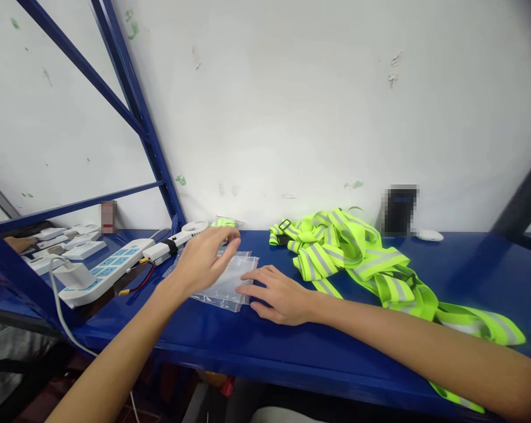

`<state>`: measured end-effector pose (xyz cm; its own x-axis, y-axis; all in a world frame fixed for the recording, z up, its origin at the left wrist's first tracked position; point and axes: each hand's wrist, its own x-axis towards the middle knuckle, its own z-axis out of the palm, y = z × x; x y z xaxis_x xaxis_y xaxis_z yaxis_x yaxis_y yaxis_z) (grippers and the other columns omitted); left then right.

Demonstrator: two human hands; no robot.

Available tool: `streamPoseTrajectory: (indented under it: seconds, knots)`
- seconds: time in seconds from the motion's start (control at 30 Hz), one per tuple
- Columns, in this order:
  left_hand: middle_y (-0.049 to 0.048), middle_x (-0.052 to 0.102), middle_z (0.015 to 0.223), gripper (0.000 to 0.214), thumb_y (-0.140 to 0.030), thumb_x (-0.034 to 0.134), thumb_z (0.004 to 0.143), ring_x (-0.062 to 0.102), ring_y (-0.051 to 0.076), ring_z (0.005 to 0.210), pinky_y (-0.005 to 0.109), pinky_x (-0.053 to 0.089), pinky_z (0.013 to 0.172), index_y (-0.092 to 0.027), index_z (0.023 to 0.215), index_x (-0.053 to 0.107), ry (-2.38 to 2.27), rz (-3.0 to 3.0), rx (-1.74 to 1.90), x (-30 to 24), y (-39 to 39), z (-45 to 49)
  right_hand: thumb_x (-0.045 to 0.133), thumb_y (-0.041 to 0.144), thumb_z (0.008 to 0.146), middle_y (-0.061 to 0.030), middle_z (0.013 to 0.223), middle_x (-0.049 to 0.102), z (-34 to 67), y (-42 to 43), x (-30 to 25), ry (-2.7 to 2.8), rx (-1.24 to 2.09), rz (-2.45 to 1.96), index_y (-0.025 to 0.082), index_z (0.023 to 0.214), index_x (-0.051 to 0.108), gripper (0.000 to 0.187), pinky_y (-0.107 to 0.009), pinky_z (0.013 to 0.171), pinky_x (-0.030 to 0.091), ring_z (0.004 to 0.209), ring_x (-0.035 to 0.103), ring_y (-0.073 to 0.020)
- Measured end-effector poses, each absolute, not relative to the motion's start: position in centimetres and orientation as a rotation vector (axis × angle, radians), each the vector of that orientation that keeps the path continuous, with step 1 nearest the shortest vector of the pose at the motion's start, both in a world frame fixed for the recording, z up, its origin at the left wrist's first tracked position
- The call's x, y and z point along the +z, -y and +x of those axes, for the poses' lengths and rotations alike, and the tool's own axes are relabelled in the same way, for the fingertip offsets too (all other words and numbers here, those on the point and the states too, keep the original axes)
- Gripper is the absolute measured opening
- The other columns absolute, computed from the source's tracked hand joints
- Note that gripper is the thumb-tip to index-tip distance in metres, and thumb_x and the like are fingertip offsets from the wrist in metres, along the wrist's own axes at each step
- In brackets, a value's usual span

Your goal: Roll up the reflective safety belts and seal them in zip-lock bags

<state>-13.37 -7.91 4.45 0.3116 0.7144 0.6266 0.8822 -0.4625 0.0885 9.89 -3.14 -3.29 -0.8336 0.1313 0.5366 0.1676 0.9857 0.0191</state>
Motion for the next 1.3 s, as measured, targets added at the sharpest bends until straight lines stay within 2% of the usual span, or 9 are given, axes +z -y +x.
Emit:
streamPoseTrajectory:
  seconds: [0.1, 0.3, 0.5, 0.63, 0.8, 0.87, 0.97, 1.07, 1.3]
  knots:
    - [0.0157, 0.061, 0.124, 0.047, -0.049, 0.039, 0.096, 0.057, 0.033, 0.117, 0.048, 0.047, 0.097, -0.019, 0.129, 0.055, 1.918, -2.219, -0.585, 4.2, -2.0, -13.3, 0.042, 0.028, 0.099, -0.0160, 0.129, 0.059, 9.9, 3.1, -3.3, 2.559, -0.105, -0.205, 0.015, 0.131, 0.057, 0.037, -0.041, 0.098, 0.041, 0.112, 0.054, -0.0233]
    - [0.0238, 0.023, 0.157, 0.083, -0.065, 0.051, 0.082, 0.028, 0.050, 0.141, 0.062, 0.032, 0.105, -0.025, 0.151, 0.029, 2.362, -1.809, -0.406, 1.2, -8.9, -14.4, 0.041, 0.029, 0.099, -0.0145, 0.127, 0.062, 9.8, 3.1, -3.4, 2.560, -0.135, -0.205, 0.016, 0.127, 0.060, 0.036, -0.039, 0.096, 0.043, 0.110, 0.057, -0.0230]
    - [0.0204, 0.051, 0.135, 0.063, -0.042, 0.055, 0.086, 0.051, 0.043, 0.123, 0.057, 0.041, 0.098, -0.028, 0.145, 0.039, 2.357, -1.679, -0.536, -1.3, -9.7, -15.7, 0.044, 0.034, 0.099, -0.0135, 0.131, 0.061, 9.8, 2.9, -3.4, 2.607, -0.021, -0.298, 0.015, 0.132, 0.058, 0.040, -0.039, 0.107, 0.041, 0.123, 0.054, -0.0227]
    - [0.0185, 0.051, 0.136, 0.064, -0.042, 0.057, 0.086, 0.052, 0.039, 0.122, 0.055, 0.043, 0.100, -0.024, 0.144, 0.040, 1.999, -1.679, -1.053, 0.6, -8.6, -15.0, 0.043, 0.040, 0.101, -0.0120, 0.141, 0.057, 9.9, 2.7, -3.5, 2.705, 0.099, -0.304, 0.015, 0.138, 0.053, 0.047, -0.043, 0.117, 0.030, 0.138, 0.043, -0.0241]
    - [0.0150, 0.047, 0.142, 0.070, -0.038, 0.059, 0.087, 0.045, 0.029, 0.133, 0.044, 0.038, 0.113, -0.019, 0.148, 0.030, 1.315, -1.922, -1.378, 2.8, -6.3, -11.6, 0.038, 0.043, 0.102, -0.0126, 0.152, 0.046, 9.9, 2.5, -3.6, 2.704, 0.035, -0.315, 0.016, 0.144, 0.047, 0.051, -0.043, 0.116, 0.032, 0.142, 0.039, -0.0240]
    - [0.0156, 0.045, 0.143, 0.069, -0.037, 0.059, 0.087, 0.044, 0.028, 0.135, 0.044, 0.037, 0.113, -0.019, 0.147, 0.030, 1.166, -2.027, -1.302, 2.1, -5.8, -10.5, 0.039, 0.037, 0.101, -0.0124, 0.144, 0.054, 9.9, 2.5, -3.0, 2.634, -0.111, -0.208, 0.015, 0.134, 0.056, 0.043, -0.041, 0.112, 0.036, 0.133, 0.049, -0.0224]
    - [0.0167, 0.043, 0.144, 0.066, -0.036, 0.059, 0.088, 0.044, 0.030, 0.134, 0.045, 0.040, 0.111, -0.021, 0.146, 0.032, 1.073, -2.129, -1.134, 0.2, -5.6, -9.9, 0.041, 0.029, 0.097, -0.0092, 0.108, 0.072, 10.2, 2.4, -0.6, 2.531, -0.280, -0.105, 0.018, 0.103, 0.069, 0.031, -0.038, 0.094, 0.045, 0.103, 0.062, -0.0221]
    - [0.0166, 0.041, 0.146, 0.066, -0.036, 0.059, 0.087, 0.044, 0.030, 0.134, 0.046, 0.040, 0.110, -0.023, 0.146, 0.032, 1.012, -2.170, -1.077, -1.0, -5.8, -9.8, 0.041, 0.028, 0.094, -0.0087, 0.077, 0.065, 11.6, 2.0, 3.1, 2.339, -0.300, -0.381, 0.019, 0.082, 0.065, 0.029, -0.037, 0.075, 0.043, 0.077, 0.058, -0.0215]
    - [0.0162, 0.040, 0.147, 0.070, -0.033, 0.063, 0.081, 0.042, 0.031, 0.137, 0.047, 0.040, 0.109, -0.026, 0.143, 0.033, 0.959, -2.077, -1.186, 0.3, -4.8, -8.8, 0.043, 0.045, 0.095, -0.0001, 0.063, 0.045, 16.8, -2.6, 8.2, 2.004, 0.227, -1.014, 0.020, 0.068, 0.042, 0.036, -0.029, 0.057, 0.032, 0.058, 0.040, -0.0139]
